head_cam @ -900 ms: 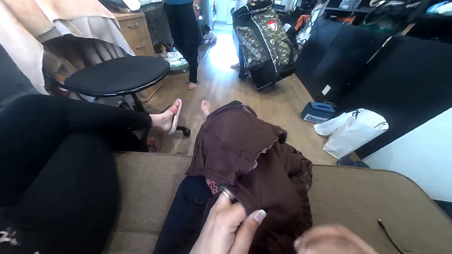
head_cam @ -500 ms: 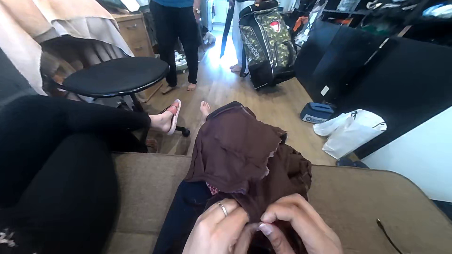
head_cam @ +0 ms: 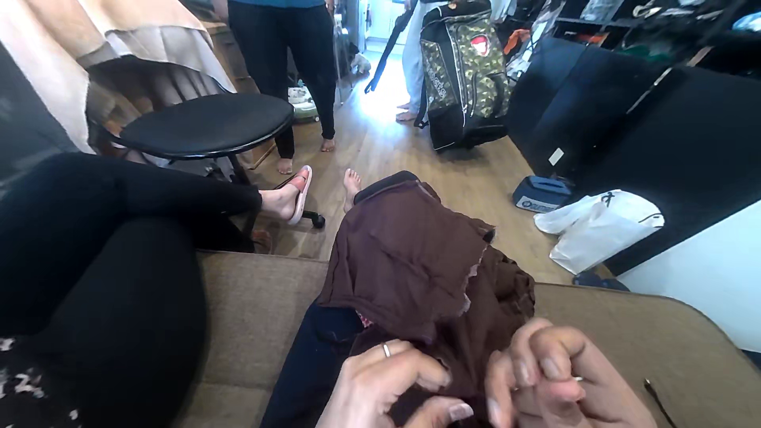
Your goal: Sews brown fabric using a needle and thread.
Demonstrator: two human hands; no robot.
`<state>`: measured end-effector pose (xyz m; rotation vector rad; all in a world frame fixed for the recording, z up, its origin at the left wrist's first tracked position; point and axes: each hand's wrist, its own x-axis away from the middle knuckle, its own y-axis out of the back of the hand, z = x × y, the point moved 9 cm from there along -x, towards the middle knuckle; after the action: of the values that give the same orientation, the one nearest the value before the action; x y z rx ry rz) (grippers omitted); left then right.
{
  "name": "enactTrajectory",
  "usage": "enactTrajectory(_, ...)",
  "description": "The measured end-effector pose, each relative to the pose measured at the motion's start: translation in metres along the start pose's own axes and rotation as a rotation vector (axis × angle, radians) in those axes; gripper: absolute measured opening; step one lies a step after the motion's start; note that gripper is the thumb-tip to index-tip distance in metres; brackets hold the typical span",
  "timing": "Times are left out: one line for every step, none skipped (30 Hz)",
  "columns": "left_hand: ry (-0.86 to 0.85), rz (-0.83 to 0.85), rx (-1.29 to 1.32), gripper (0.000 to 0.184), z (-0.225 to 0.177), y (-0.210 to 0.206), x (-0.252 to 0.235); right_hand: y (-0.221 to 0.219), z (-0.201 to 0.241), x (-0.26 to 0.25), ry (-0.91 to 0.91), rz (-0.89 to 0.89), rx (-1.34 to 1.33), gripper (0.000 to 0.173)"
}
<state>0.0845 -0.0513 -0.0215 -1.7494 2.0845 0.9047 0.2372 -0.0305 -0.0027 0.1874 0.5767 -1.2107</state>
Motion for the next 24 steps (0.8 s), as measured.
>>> enactTrajectory(0.007, 0.004, 0.045, 0.017, 0.001, 0.0, -0.001, 0.005, -0.003, 0.0, -0.03, -0.037, 0.009, 0.013)
enactTrajectory(0.017, 0.009, 0.074, 0.017, 0.003, 0.0, -0.001, 0.01, -0.004, 0.0, -0.055, -0.063, 0.016, 0.013)
enactTrajectory(0.035, 0.008, 0.096, 0.017, 0.005, 0.0, 0.0, 0.014, -0.004, 0.0, -0.07, -0.077, 0.021, 0.013)
enactTrajectory(0.055, -0.006, 0.118, 0.017, 0.008, 0.001, 0.0, 0.017, -0.003, 0.0, -0.072, -0.087, 0.026, 0.013)
enactTrajectory(0.075, -0.029, 0.142, 0.017, 0.011, 0.002, 0.001, 0.021, -0.001, 0.0, -0.063, -0.095, 0.032, 0.013)
enactTrajectory(0.091, -0.059, 0.165, 0.016, 0.015, 0.004, 0.001, 0.023, 0.003, 0.0, -0.05, -0.096, 0.044, 0.012)
enactTrajectory(0.104, -0.089, 0.185, 0.016, 0.017, 0.006, 0.002, 0.025, 0.006, -0.001, -0.033, -0.096, 0.055, 0.012)
enactTrajectory(0.111, -0.115, 0.205, 0.015, 0.02, 0.008, 0.002, 0.027, 0.009, -0.001, -0.015, -0.094, 0.058, 0.012)
enactTrajectory(0.112, -0.137, 0.226, 0.014, 0.021, 0.01, 0.002, 0.028, 0.012, -0.001, 0.001, -0.089, 0.055, 0.011)
enactTrajectory(0.111, -0.155, 0.246, 0.013, 0.023, 0.011, 0.003, 0.028, 0.014, -0.001, 0.017, -0.084, 0.05, 0.011)
enactTrajectory(0.112, -0.169, 0.267, 0.012, 0.024, 0.011, 0.003, 0.029, 0.016, 0.0, 0.034, -0.081, 0.056, 0.011)
enactTrajectory(0.113, -0.177, 0.288, 0.011, 0.024, 0.011, 0.004, 0.031, 0.017, 0.0, 0.051, -0.083, 0.067, 0.011)
enactTrajectory(0.115, -0.186, 0.31, 0.011, 0.025, 0.011, 0.004, 0.032, 0.018, 0.001, 0.065, -0.089, 0.073, 0.011)
enactTrajectory(0.12, -0.2, 0.332, 0.01, 0.026, 0.012, 0.004, 0.033, 0.02, 0.002, 0.079, -0.095, 0.079, 0.011)
enactTrajectory(0.131, -0.217, 0.359, 0.009, 0.026, 0.012, 0.005, 0.034, 0.021, 0.002, 0.09, -0.103, 0.084, 0.011)
enactTrajectory(0.15, -0.239, 0.389, 0.009, 0.027, 0.013, 0.005, 0.034, 0.021, 0.002, 0.096, -0.11, 0.092, 0.011)
enactTrajectory(0.174, -0.255, 0.416, 0.014, 0.027, 0.013, 0.005, 0.033, 0.02, 0.003, 0.095, -0.113, 0.099, 0.01)
enactTrajectory(0.199, -0.249, 0.436, 0.023, 0.027, 0.012, 0.005, 0.032, 0.019, 0.003, 0.09, -0.116, 0.108, 0.007)
enactTrajectory(0.222, -0.226, 0.453, 0.035, 0.028, 0.011, 0.004, 0.03, 0.018, 0.004, 0.079, -0.122, 0.123, 0.004)
enactTrajectory(0.234, -0.202, 0.487, 0.047, 0.03, 0.009, 0.004, 0.027, 0.016, 0.005, 0.06, -0.125, 0.135, 0.007)
enactTrajectory(0.24, -0.18, 0.524, 0.055, 0.032, 0.007, 0.004, 0.025, 0.013, 0.006, 0.038, -0.129, 0.134, 0.013)
enactTrajectory(0.237, -0.162, 0.534, 0.058, 0.032, 0.006, 0.003, 0.022, 0.011, 0.007, 0.017, -0.125, 0.124, 0.015)
enactTrajectory(0.213, -0.142, 0.505, 0.055, 0.031, 0.007, 0.003, 0.019, 0.009, 0.007, 0.002, -0.118, 0.095, 0.015)
enactTrajectory(0.174, -0.125, 0.448, 0.045, 0.029, 0.008, 0.003, 0.017, 0.007, 0.006, -0.005, -0.104, 0.053, 0.012)
